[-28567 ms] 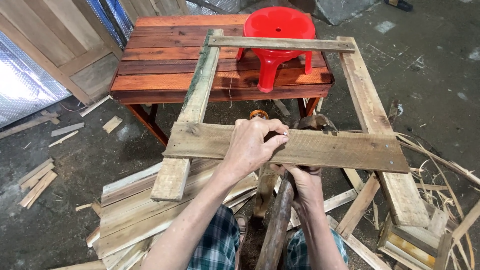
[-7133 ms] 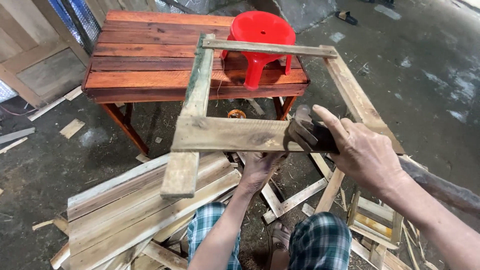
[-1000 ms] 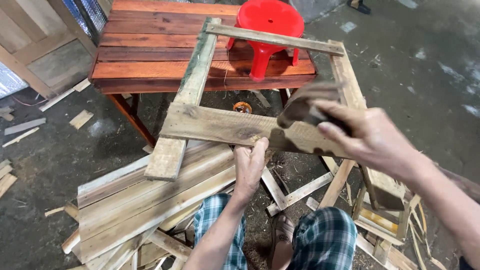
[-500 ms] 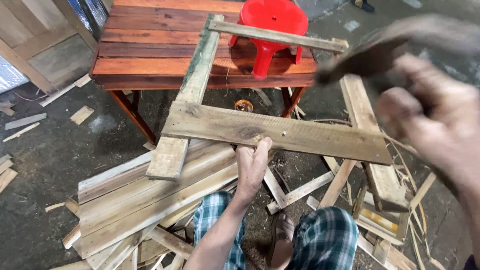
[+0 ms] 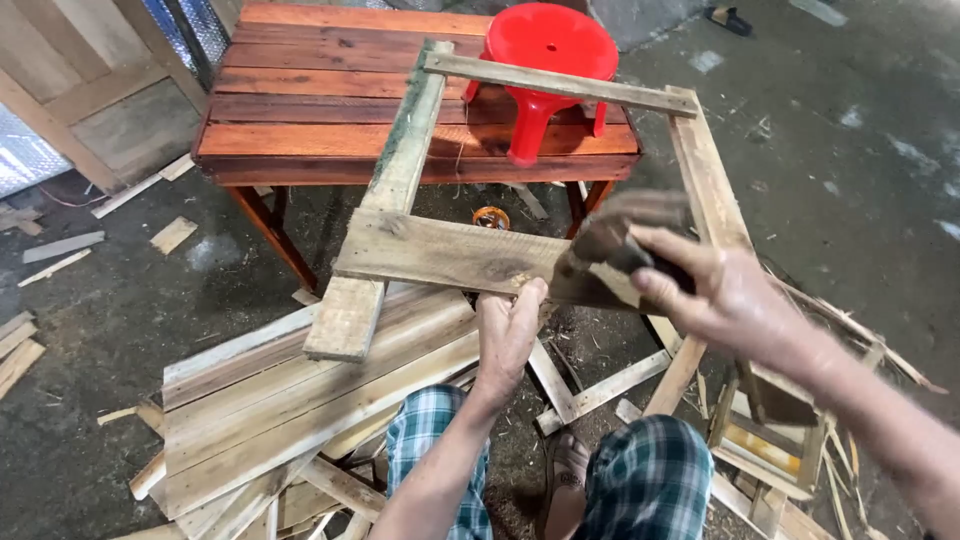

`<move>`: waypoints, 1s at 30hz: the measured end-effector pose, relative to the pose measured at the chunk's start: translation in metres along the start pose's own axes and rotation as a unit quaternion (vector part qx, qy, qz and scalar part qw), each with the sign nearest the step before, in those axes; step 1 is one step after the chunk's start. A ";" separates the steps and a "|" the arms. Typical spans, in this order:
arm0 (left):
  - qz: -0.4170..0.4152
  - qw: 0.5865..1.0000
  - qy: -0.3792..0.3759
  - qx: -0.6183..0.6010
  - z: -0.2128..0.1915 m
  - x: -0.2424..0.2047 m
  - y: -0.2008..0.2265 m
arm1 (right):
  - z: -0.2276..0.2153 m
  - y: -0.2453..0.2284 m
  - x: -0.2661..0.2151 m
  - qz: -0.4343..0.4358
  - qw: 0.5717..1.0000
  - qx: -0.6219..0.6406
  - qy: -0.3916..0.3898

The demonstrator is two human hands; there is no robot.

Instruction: Assembling a rectangular wooden frame by positioning slats and hammering nails into the corner joints.

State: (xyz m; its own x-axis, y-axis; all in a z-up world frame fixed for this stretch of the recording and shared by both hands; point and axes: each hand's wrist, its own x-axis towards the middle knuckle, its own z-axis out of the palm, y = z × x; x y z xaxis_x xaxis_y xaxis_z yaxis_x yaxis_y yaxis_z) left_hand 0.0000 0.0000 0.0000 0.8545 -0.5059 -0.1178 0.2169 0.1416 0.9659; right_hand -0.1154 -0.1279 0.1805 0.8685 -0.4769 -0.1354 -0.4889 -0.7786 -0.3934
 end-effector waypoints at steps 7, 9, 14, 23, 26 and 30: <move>0.016 1.000 -0.013 -0.013 0.000 -0.004 0.003 | -0.013 0.008 -0.011 -0.045 0.987 0.094 0.123; 0.014 1.000 -0.001 -0.003 -0.001 -0.003 0.006 | -0.004 0.004 -0.006 -0.048 0.993 0.054 0.098; -0.006 0.997 -0.024 -0.071 0.000 -0.007 0.007 | -0.019 -0.002 -0.008 -0.041 0.992 0.077 0.093; 0.031 0.980 -0.197 -0.027 -0.025 0.005 0.010 | 0.008 0.094 0.006 -0.112 0.980 -0.106 0.125; 0.002 0.982 -0.188 -0.007 -0.026 0.009 0.002 | 0.020 0.111 0.001 -0.071 0.987 -0.095 0.109; 0.167 0.943 -0.205 -0.201 -0.011 0.058 -0.087 | 0.025 0.099 -0.004 -0.106 0.976 -0.139 0.132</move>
State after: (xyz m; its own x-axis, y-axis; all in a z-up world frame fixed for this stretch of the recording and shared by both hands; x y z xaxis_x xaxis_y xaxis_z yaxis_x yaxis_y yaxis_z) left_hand 0.0353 -0.0323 -0.0935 0.6702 -0.6507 0.3570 0.2001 0.6216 0.7573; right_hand -0.1650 -0.1930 0.1198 0.9190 -0.3533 0.1748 -0.3364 -0.9341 -0.1195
